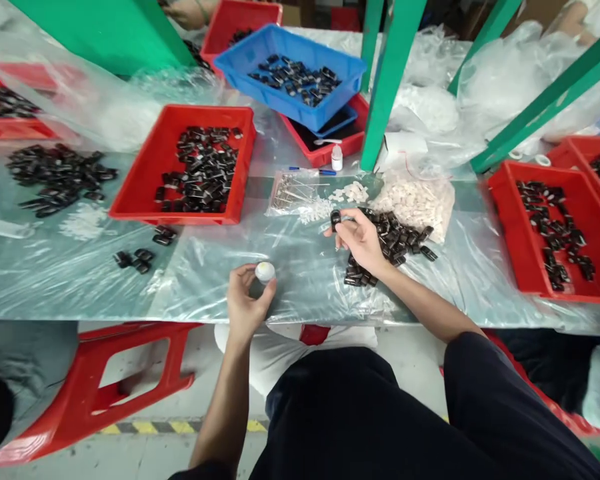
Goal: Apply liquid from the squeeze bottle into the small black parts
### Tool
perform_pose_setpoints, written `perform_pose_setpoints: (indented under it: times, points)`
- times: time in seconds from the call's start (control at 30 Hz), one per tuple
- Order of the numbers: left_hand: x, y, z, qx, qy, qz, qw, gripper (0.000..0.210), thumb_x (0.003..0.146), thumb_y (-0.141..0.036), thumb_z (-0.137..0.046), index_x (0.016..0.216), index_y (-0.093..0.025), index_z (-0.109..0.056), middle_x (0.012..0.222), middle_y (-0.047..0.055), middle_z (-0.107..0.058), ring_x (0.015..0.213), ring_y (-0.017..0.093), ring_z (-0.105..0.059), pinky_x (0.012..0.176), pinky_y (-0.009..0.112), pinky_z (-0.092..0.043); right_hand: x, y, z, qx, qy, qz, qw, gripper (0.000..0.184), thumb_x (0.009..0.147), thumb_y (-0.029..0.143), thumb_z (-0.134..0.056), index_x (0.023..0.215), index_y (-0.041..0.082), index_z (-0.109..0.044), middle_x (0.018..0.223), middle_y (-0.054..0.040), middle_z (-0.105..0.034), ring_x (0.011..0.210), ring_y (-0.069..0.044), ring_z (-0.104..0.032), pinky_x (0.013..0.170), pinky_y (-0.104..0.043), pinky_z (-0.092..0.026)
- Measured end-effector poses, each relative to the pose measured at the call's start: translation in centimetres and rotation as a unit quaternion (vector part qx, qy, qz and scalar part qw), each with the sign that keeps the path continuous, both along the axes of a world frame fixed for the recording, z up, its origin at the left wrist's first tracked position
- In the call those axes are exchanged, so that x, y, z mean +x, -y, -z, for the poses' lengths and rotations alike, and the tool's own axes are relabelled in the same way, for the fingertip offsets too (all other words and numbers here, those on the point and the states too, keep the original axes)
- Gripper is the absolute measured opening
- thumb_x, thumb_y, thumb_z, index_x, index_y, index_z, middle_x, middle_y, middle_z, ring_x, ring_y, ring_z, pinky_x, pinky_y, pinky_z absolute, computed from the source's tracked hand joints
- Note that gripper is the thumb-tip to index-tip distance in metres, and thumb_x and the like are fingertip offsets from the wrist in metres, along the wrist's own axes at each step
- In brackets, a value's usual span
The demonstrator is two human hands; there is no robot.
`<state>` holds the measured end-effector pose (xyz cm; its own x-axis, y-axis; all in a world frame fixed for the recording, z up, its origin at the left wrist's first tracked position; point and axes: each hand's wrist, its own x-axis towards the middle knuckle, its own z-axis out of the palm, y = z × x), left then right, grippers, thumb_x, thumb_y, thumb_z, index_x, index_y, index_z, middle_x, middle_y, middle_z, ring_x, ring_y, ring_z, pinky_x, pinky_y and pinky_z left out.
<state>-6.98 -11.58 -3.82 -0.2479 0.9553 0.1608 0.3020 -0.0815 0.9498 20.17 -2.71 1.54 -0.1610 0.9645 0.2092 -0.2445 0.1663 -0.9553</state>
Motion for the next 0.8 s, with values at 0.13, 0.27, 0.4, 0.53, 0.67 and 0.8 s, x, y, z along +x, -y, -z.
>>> perform_pose_setpoints:
  times: [0.13,0.27,0.4,0.53,0.67,0.8]
  points:
    - [0.1,0.2,0.0,-0.004,-0.012,-0.001,1.000,0.050,0.081,-0.039,-0.083,0.118,-0.020,-0.056,0.118,0.015,-0.076,0.118,0.029,-0.076,0.112,0.050,-0.056,0.0,0.0,0.1,0.014,0.006,-0.005,1.000,0.040,0.094,0.054,-0.075,0.111,0.025,-0.053,0.080,0.0019,-0.074,0.055,-0.009,-0.055,0.057,-0.025,-0.050]
    - [0.0,0.2,0.1,0.002,-0.020,-0.015,1.000,0.053,0.081,-0.040,-0.083,0.121,-0.019,-0.056,0.120,0.015,-0.075,0.119,0.029,-0.075,0.113,0.051,-0.055,-0.1,0.1,0.2,0.023,0.030,0.007,0.999,0.042,0.093,0.058,-0.073,0.113,0.025,-0.055,0.082,0.0007,-0.074,0.058,-0.011,-0.056,0.060,-0.027,-0.052]
    - [0.0,0.1,0.0,-0.001,-0.023,-0.019,1.000,0.054,0.080,-0.040,-0.084,0.121,-0.019,-0.055,0.118,0.015,-0.075,0.117,0.028,-0.076,0.114,0.052,-0.054,-0.1,0.4,-0.1,0.031,0.063,0.053,0.996,0.043,0.093,0.058,-0.072,0.114,0.023,-0.058,0.085,-0.0027,-0.076,0.062,-0.013,-0.058,0.061,-0.028,-0.051]
    - [0.5,0.2,-0.5,-0.004,-0.033,-0.019,0.999,0.050,0.081,-0.037,-0.081,0.120,-0.019,-0.055,0.119,0.015,-0.076,0.116,0.027,-0.076,0.112,0.048,-0.056,0.0,0.6,-0.6,0.004,0.072,0.055,0.996,0.049,0.090,0.065,-0.072,0.112,0.024,-0.058,0.084,-0.0024,-0.075,0.059,-0.013,-0.055,0.061,-0.031,-0.052]
    - [0.6,0.5,-0.9,-0.009,-0.043,-0.022,0.999,0.048,0.083,-0.032,-0.078,0.121,-0.020,-0.052,0.122,0.016,-0.077,0.114,0.027,-0.077,0.108,0.047,-0.058,0.0,0.5,-1.0,-0.009,0.038,0.037,0.999,0.053,0.086,0.068,-0.075,0.108,0.025,-0.055,0.080,-0.0003,-0.075,0.056,-0.012,-0.055,0.060,-0.030,-0.053]
    - [0.3,0.8,-0.7,-0.031,-0.040,-0.035,0.998,0.050,0.083,-0.030,-0.079,0.124,-0.022,-0.051,0.123,0.016,-0.078,0.116,0.029,-0.077,0.111,0.051,-0.056,0.1,0.4,-1.3,-0.010,0.013,0.020,1.000,0.048,0.087,0.063,-0.077,0.104,0.025,-0.052,0.081,0.0001,-0.077,0.055,-0.010,-0.057,0.060,-0.028,-0.054]
